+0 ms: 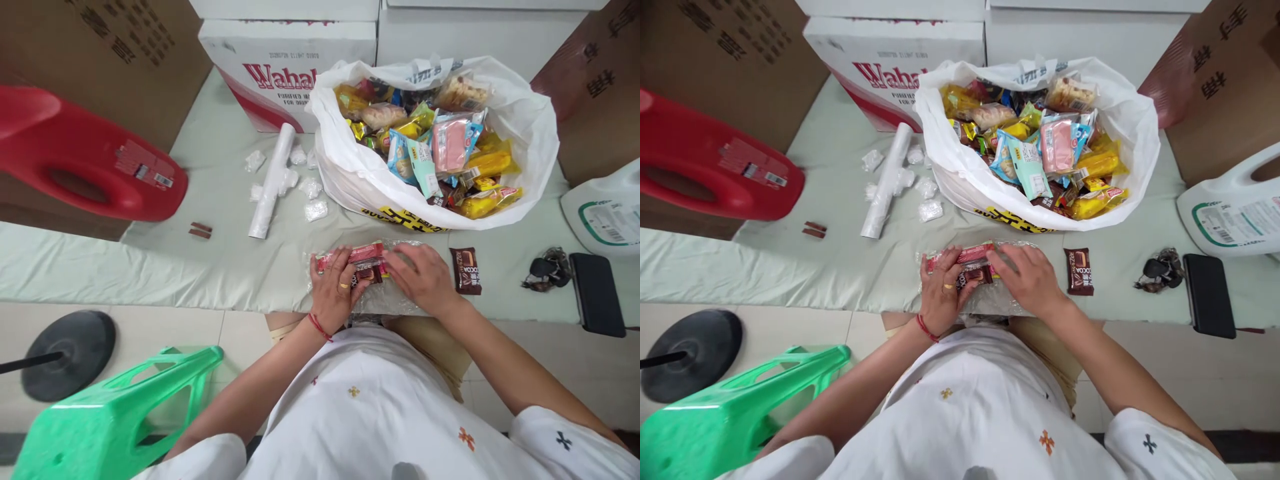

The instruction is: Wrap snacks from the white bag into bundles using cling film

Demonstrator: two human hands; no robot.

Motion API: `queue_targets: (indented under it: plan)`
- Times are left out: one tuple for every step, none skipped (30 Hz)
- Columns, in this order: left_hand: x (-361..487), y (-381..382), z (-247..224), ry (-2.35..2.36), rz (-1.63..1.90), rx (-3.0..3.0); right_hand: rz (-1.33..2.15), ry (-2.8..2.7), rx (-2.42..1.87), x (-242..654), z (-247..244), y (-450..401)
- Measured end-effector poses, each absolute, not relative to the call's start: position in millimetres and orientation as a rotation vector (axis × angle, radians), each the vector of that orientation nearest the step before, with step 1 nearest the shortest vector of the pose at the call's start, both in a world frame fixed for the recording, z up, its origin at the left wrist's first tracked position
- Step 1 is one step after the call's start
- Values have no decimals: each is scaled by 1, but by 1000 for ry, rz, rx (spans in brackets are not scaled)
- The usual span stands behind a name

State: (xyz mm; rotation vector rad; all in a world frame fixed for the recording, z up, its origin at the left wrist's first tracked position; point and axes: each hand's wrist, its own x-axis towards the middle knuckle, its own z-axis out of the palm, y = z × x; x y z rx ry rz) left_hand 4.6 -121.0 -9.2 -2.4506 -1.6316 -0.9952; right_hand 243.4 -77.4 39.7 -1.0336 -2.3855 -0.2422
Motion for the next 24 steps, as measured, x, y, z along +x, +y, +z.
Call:
queue_targets:
  plan:
    - [5,-121,-9,-1629,-993,-2448,-236,-2424,-1001,234,41,-73]
    - [5,-121,-8,-1633,-988,-2448,-222,-2450,-970,228,42,-70]
    - [5,-122,-8,-1647,-983,-2449,-200,-2468,-940,225,44,-68]
    - [6,-122,-7,-1661,-983,-2451,-175,-2475,-915,225,46,-68]
    - [7,-122,-6,-1676,-987,-2452,-156,-2474,-893,227,47,-68]
    - [8,-121,-5,-1691,-994,-2451,-144,-2471,-874,230,47,-69]
    - [9,-121,-5,-1702,-1003,-2448,-136,-2470,-858,234,46,-71]
    - [10,-121,-5,-1711,-1011,-2442,-129,-2472,-839,238,44,-72]
    - [10,-121,-5,-1716,-1014,-2434,-119,-2482,-822,241,40,-73]
    - [11,-120,-6,-1714,-1012,-2427,-105,-2497,-812,244,36,-73]
    - [11,-120,-6,-1707,-1007,-2423,-88,-2517,-814,247,32,-73]
    - [11,-120,-6,-1698,-995,-2425,-70,-2531,-827,250,29,-73]
    - [11,-120,-5,-1694,-981,-2433,-53,-2535,-852,252,28,-74]
    - [10,-120,-3,-1700,-970,-2446,-33,-2525,-883,254,28,-77]
    - [10,-120,0,-1716,-962,-2467,-11,-2498,-915,255,29,-82]
    - [9,-121,4,-1735,-959,-2496,15,-2462,-935,257,32,-89]
    - [8,-121,8,-1755,-955,-2529,43,-2432,-941,257,35,-98]
    - [6,-122,13,-1766,-952,-2559,69,-2416,-935,256,37,-109]
    - [5,-123,17,-1765,-945,-2583,90,-2420,-917,254,38,-120]
    - [4,-124,21,-1754,-932,-2600,102,-2445,-887,252,37,-131]
    - [2,-125,24,-1740,-915,-2608,104,-2479,-861,249,35,-140]
    - [1,-125,26,-1723,-900,-2612,95,-2510,-848,245,30,-148]
    - [-1,-126,27,-1702,-894,-2614,79,-2530,-849,241,24,-153]
    - [-3,-126,27,-1678,-894,-2621,64,-2539,-854,238,18,-156]
